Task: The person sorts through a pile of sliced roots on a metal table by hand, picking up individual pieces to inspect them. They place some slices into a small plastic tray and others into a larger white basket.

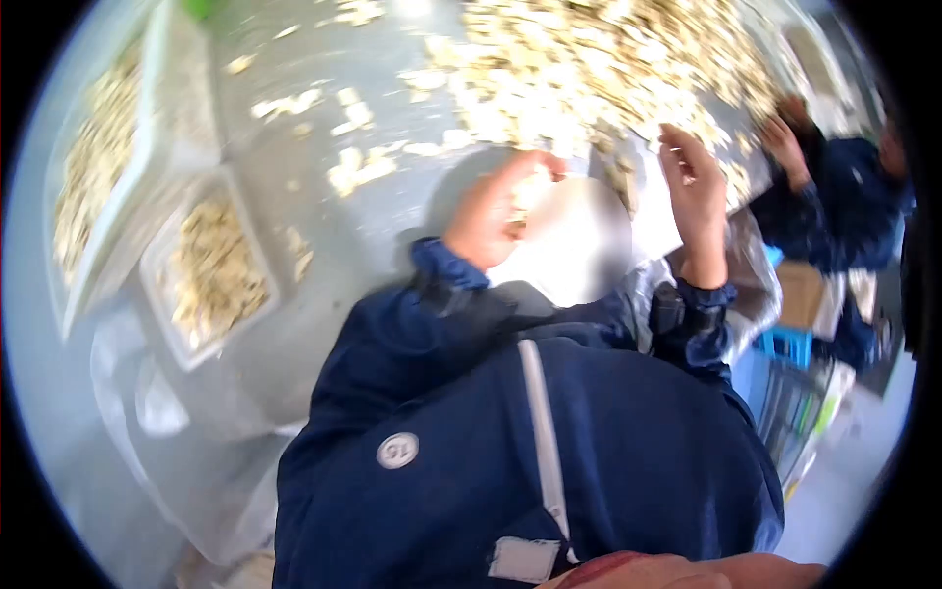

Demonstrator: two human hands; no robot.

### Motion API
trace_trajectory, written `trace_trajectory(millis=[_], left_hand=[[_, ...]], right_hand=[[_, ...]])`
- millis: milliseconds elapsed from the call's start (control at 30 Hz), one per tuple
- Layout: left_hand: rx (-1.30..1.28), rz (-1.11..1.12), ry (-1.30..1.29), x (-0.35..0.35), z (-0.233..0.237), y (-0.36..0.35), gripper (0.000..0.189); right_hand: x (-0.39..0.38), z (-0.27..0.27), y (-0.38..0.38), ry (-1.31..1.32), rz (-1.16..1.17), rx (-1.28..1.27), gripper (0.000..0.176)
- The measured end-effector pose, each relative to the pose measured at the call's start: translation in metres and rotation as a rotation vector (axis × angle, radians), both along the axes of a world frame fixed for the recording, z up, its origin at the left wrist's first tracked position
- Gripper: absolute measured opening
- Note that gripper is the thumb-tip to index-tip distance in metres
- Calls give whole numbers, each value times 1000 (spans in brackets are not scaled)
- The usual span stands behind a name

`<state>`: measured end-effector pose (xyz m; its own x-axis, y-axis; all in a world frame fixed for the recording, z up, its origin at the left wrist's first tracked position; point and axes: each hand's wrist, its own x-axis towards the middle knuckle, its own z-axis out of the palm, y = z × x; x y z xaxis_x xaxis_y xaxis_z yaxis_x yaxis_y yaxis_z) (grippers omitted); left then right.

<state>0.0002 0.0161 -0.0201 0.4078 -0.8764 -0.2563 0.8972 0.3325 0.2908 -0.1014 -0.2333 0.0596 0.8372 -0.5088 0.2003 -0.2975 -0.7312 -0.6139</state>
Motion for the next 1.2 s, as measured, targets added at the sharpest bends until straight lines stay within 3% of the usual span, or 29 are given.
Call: trace_trajectory(millis=[33,67,200,367,567,700,833,933,1000,1200], left_hand=[[-70,-74,-20,7,-2,5,28],[-11,16,-191,3,-24,-8,31],[49,-19,-81,5,6,-4,31],[99,-22,-76,4,12,-2,33],[54,-27,-55,4,7,-3,34],[49,-26,-53,4,8,-3,34],[59,-9,-52,4,8,-2,31],[57,-9,-56,3,6,-2,31],[51,-11,-65,3,6,-2,31],[137,47,-176,-2,-8,-5,30]], right_hand=[[-16,3,0,61,-61,-21,26],[-24,1,8,113,-108,-29,25],[-38,-18,25,171,43,-50,29],[-31,-29,13,103,60,-198,22],[-34,-13,16,153,-21,-133,28],[-34,-22,29,76,149,-264,27],[-31,-24,12,208,29,16,28],[-34,-12,0,154,-59,73,29],[-43,-13,-12,149,-119,-106,28],[-37,-14,5,128,85,-13,27]])
